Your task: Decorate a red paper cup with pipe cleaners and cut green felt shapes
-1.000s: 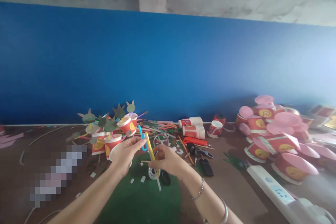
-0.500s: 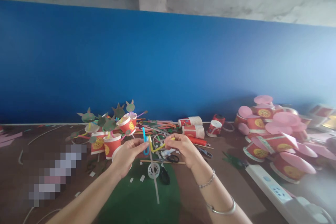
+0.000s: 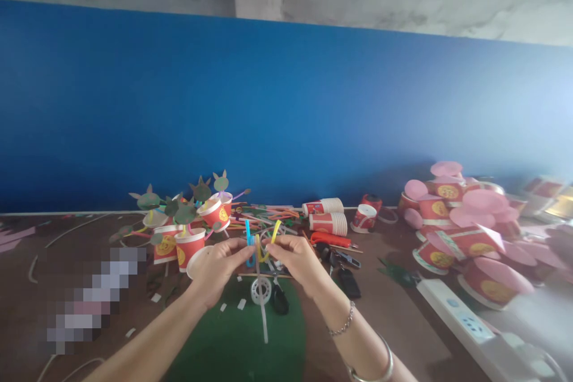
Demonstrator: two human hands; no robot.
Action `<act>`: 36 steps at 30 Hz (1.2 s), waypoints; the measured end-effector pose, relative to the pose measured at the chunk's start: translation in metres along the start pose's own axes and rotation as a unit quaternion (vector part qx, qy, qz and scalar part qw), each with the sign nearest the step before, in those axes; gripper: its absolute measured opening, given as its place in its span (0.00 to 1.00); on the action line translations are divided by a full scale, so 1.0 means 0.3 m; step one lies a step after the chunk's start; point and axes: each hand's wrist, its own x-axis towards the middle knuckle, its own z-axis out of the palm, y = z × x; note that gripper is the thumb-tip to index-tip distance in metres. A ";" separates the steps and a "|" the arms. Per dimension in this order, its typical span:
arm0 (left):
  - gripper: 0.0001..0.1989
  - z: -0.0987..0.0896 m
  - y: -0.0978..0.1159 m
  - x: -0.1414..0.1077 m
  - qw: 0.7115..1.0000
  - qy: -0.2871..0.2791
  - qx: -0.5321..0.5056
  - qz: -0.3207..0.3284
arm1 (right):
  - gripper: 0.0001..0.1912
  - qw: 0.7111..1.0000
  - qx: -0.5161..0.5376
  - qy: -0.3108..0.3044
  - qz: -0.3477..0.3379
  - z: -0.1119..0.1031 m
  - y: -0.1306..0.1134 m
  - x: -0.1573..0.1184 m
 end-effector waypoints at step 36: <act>0.12 -0.028 0.009 0.005 0.999 -0.036 0.012 0.008 | 0.18 0.984 0.155 -0.082 0.038 0.011 0.012 -0.004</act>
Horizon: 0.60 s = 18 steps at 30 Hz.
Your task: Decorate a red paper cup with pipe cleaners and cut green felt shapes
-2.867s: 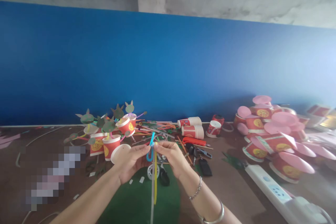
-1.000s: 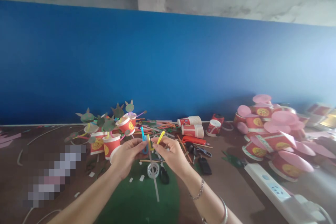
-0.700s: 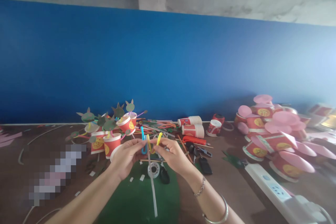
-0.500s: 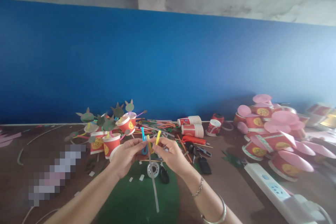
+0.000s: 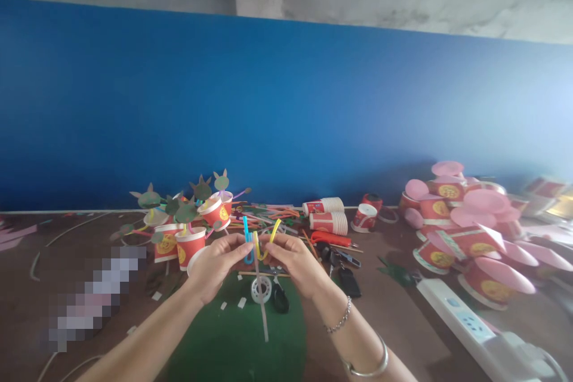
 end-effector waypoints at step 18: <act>0.13 0.037 -0.028 0.001 0.994 0.064 -0.084 0.037 | 0.19 0.985 -0.045 0.124 -0.110 0.054 0.048 0.018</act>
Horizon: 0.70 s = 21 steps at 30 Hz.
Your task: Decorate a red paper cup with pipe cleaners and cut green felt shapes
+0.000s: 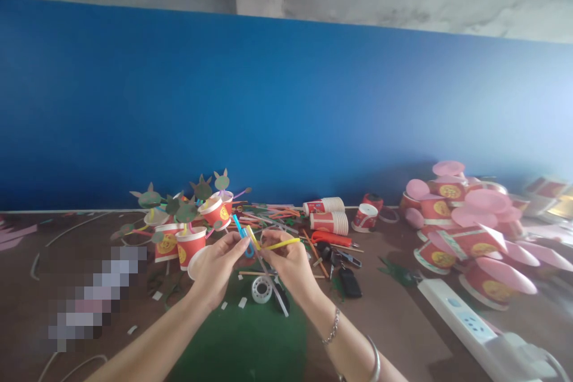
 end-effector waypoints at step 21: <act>0.12 0.041 -0.030 -0.034 0.995 0.033 -0.083 0.033 | 0.18 0.998 0.043 0.053 0.006 0.023 -0.033 -0.026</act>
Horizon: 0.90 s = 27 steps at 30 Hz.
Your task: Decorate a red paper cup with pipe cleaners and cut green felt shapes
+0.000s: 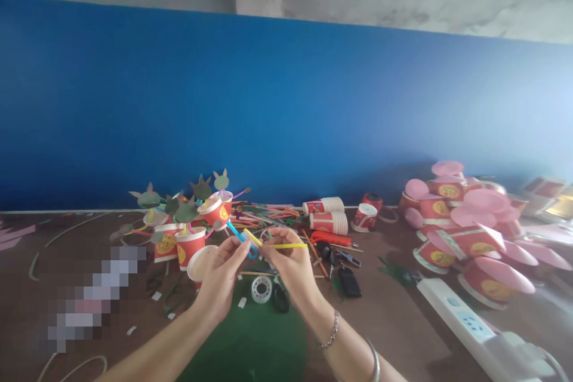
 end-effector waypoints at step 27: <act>0.14 -0.030 0.069 0.028 0.992 -0.038 0.070 -0.094 | 0.16 0.993 -0.095 -0.073 0.009 -0.062 -0.042 0.030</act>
